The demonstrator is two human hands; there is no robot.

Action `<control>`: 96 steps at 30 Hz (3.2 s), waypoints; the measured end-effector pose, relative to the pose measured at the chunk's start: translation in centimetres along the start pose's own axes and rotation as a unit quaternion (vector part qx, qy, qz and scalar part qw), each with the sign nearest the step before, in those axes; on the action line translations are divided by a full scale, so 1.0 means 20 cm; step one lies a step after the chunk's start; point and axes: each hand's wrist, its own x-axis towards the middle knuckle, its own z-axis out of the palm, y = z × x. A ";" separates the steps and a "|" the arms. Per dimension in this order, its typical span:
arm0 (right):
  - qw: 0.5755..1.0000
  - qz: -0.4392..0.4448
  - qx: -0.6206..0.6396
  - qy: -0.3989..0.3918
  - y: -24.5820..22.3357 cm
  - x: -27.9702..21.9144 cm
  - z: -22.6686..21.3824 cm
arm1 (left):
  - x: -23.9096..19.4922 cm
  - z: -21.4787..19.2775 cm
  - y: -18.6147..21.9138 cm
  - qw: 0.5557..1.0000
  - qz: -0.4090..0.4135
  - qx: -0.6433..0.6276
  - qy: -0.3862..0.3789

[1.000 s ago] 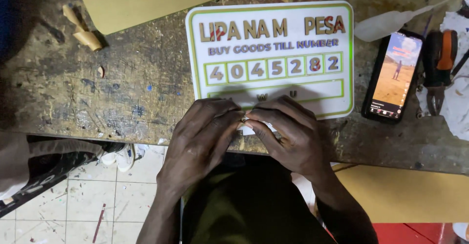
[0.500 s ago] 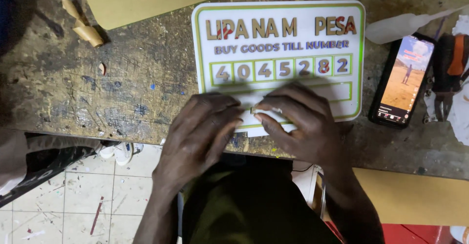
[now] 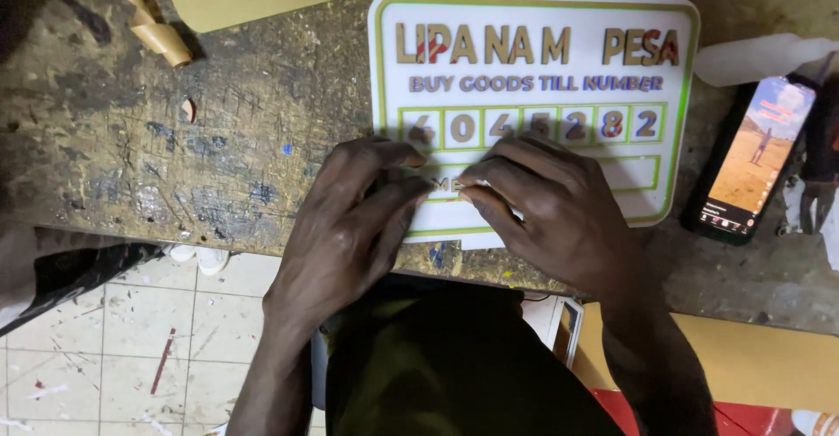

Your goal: Applying small letters to a sign board using glue

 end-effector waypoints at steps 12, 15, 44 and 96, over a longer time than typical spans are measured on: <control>0.999 0.036 0.012 -0.024 0.02 0.01 0.01 | 0.05 -0.02 -0.02 0.999 0.028 0.005 -0.013; 0.999 0.035 -0.006 -0.036 0.02 0.01 0.01 | 0.03 -0.01 -0.05 0.999 0.027 0.012 -0.025; 0.997 0.053 -0.037 -0.048 0.03 -0.01 0.03 | 0.01 0.03 -0.07 0.979 0.079 0.168 -0.077; 0.997 0.016 0.036 0.067 0.00 -0.04 0.07 | 0.00 0.05 -0.08 0.964 0.091 0.227 -0.100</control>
